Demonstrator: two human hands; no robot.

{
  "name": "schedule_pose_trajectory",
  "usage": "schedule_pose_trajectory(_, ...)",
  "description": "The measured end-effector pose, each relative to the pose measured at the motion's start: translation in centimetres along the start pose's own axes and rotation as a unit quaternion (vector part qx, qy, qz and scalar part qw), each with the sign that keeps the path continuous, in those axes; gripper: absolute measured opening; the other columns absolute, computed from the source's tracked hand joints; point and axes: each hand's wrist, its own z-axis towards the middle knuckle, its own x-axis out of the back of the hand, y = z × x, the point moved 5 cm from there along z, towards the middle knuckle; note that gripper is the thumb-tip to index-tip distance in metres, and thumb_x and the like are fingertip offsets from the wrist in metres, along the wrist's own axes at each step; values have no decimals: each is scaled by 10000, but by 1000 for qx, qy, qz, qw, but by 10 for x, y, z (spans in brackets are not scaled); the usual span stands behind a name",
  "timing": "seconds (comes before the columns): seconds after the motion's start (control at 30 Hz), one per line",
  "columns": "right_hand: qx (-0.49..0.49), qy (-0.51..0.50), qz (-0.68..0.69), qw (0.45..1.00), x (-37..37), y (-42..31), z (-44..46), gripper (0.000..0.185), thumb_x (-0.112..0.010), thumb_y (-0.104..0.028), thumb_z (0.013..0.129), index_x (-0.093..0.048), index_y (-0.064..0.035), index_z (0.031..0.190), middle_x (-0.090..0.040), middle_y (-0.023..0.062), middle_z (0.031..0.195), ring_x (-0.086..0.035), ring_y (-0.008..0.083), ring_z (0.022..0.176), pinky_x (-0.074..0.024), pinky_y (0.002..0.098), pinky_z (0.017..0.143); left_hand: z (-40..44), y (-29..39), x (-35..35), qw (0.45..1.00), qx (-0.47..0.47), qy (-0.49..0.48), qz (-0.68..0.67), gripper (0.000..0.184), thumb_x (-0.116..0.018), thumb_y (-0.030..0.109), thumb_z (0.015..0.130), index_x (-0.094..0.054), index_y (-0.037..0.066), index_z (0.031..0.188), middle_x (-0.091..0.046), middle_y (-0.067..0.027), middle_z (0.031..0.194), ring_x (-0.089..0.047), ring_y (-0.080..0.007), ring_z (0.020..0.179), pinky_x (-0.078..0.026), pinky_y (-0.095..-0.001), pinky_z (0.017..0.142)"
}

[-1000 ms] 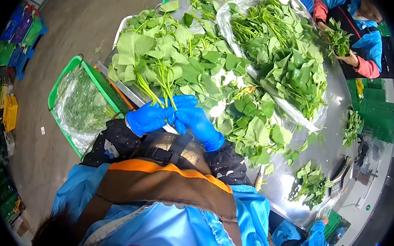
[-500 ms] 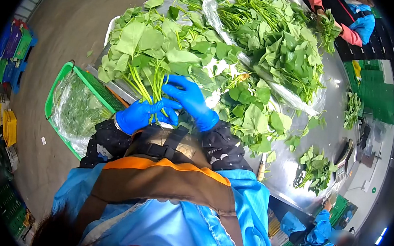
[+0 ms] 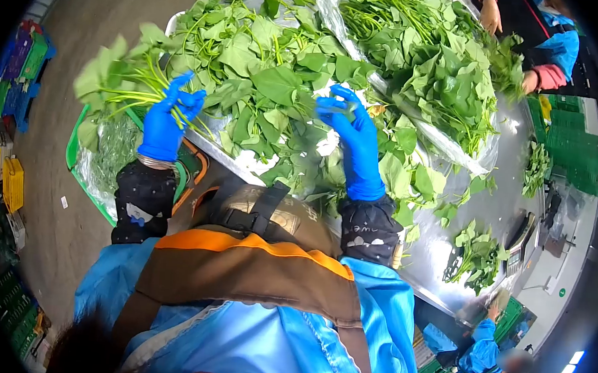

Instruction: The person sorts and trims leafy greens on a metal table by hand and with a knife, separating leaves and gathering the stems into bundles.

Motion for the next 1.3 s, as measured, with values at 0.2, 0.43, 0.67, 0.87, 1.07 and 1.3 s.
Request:
schedule_pose_trajectory(0.2, -15, -247, -481, 841, -91, 24, -36, 393, -564, -488, 740, -625, -101, 770, -598, 129, 669, -591, 323, 668, -456, 377, 591, -3, 7, -23, 999, 10, 39, -35, 370, -447, 147, 894, -385, 8, 1231, -563, -105, 978, -506, -273, 1021, -372, -393, 954)
schedule_pose_trajectory(0.43, -111, -97, 102, 984, -2, 1, -2, 192, -539, -168, 827, -630, -2, 859, -611, 61, 671, -578, 128, 611, -446, 227, 571, -9, 24, -3, 996, -17, 79, -37, 386, -450, 146, 894, -371, -4, 1241, -493, -48, 828, -444, -140, 678, -395, -288, 666)
schedule_pose_trajectory(0.67, -149, -24, 28, 988, -12, 6, -16, 284, -537, -318, 847, -624, -59, 924, -607, 55, 680, -561, 109, 596, -422, 225, 528, -17, -29, -12, 982, 133, 75, -110, 477, -432, 123, 833, -339, -13, 1280, -284, 27, 553, -263, -74, 452, -259, -212, 467)
schedule_pose_trajectory(0.87, -29, 123, -223, 967, 8, 6, -19, 224, -638, -268, 760, -627, -118, 926, -623, 64, 818, -594, 196, 615, -452, 295, 545, -23, -35, -18, 988, 148, 31, -18, 393, -376, 236, 933, -394, 8, 1253, -202, 51, 456, -190, -54, 375, -185, -200, 392)
schedule_pose_trajectory(1.07, -40, -99, -404, 909, -12, 69, -8, 267, -617, -292, 741, -621, -146, 964, -585, 78, 922, -572, 290, 839, -459, 364, 703, -19, -44, -27, 981, 156, 113, -8, 389, -407, 218, 915, -412, 11, 1245, -472, 17, 646, -365, -72, 510, -310, -183, 467)
schedule_pose_trajectory(1.3, -79, 10, -92, 993, 18, 21, -1, 170, -632, -183, 767, -645, -65, 889, -614, 29, 759, -563, 132, 640, -445, 261, 582, -24, -35, -17, 990, 99, 20, 100, 378, -421, 240, 915, -452, -5, 1201, -555, -23, 838, -418, -57, 600, -336, -177, 511)
